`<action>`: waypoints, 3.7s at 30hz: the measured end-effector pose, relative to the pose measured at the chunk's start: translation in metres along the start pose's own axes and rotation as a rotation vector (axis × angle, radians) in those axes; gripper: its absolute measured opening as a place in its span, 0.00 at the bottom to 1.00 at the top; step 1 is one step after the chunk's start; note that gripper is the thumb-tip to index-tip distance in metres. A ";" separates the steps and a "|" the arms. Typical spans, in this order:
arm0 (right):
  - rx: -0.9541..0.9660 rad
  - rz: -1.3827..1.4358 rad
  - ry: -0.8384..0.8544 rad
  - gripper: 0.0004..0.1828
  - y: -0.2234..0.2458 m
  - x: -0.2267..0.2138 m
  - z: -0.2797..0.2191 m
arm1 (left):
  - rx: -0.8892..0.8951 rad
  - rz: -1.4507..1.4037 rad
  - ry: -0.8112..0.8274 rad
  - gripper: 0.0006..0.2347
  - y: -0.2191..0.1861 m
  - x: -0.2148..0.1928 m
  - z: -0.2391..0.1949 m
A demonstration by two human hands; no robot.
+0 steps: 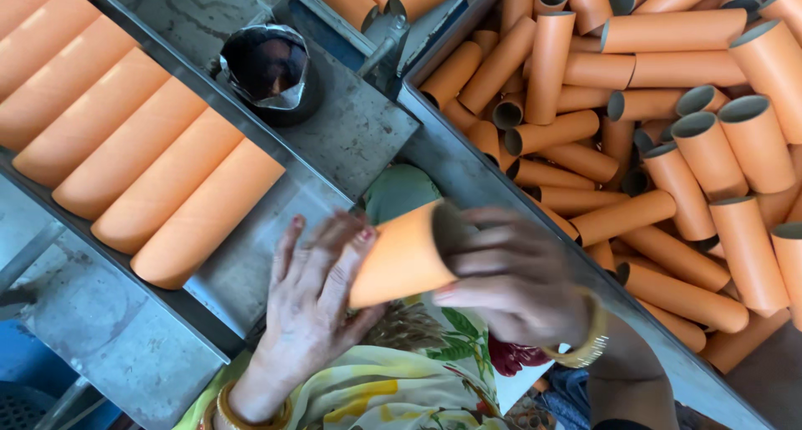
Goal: The person sits on the floor and repeatedly picks up orange cylindrical objects from a metal bin, places them onto a conveyor belt, and then moves them into a collection bin. The task involves continuous handling of the cylinders by hand.
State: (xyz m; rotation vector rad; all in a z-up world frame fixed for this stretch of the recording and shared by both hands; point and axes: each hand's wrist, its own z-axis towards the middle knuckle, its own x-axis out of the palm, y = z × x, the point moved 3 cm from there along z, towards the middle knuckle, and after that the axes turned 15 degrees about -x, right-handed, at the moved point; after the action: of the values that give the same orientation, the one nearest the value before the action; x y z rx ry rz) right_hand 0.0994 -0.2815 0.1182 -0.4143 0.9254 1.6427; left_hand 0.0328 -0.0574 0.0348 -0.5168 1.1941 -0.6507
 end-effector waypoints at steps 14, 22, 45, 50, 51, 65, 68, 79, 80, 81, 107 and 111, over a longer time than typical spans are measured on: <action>0.521 -0.918 0.418 0.25 -0.307 -0.031 -0.119 | -0.439 0.528 -0.110 0.30 0.072 -0.016 -0.024; 0.973 -0.777 0.536 0.32 -0.440 -0.066 -0.197 | -0.490 0.391 -0.191 0.29 0.073 -0.020 -0.022; 0.485 -1.047 0.511 0.16 -0.310 -0.042 -0.207 | -0.416 0.147 -0.305 0.26 0.077 -0.025 -0.030; 0.398 -0.996 0.406 0.12 -0.254 -0.071 -0.184 | -0.387 0.066 -0.309 0.25 0.080 -0.027 -0.034; 0.397 -0.977 0.355 0.11 -0.239 -0.079 -0.175 | -0.392 0.049 -0.313 0.25 0.080 -0.028 -0.036; 0.394 0.107 -0.535 0.05 -0.085 0.028 -0.032 | -0.300 -0.033 -0.371 0.27 0.060 -0.056 -0.055; 0.282 0.289 -0.466 0.08 -0.103 0.091 -0.003 | -0.305 -0.013 -0.398 0.27 0.060 -0.066 -0.060; 0.521 0.548 -0.400 0.05 -0.133 0.163 0.016 | -0.410 0.117 -0.331 0.31 0.084 -0.047 -0.064; 0.527 0.561 -0.400 0.05 -0.136 0.165 0.020 | -0.411 0.141 -0.328 0.32 0.086 -0.044 -0.062; 0.532 0.573 -0.400 0.05 -0.139 0.168 0.024 | -0.413 0.159 -0.322 0.34 0.089 -0.042 -0.060; 0.171 -0.185 0.028 0.12 -0.138 0.181 0.082 | -0.526 0.309 -0.210 0.40 0.115 -0.029 -0.040; 0.108 -0.143 0.108 0.16 -0.141 0.178 0.086 | -0.518 0.309 -0.224 0.38 0.116 -0.028 -0.040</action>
State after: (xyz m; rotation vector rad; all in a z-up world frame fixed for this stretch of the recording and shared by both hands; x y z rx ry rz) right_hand 0.1974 -0.0936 -0.0015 -0.4872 1.0362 1.4447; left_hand 0.0096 0.0432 -0.0368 -0.7947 1.1936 -0.0084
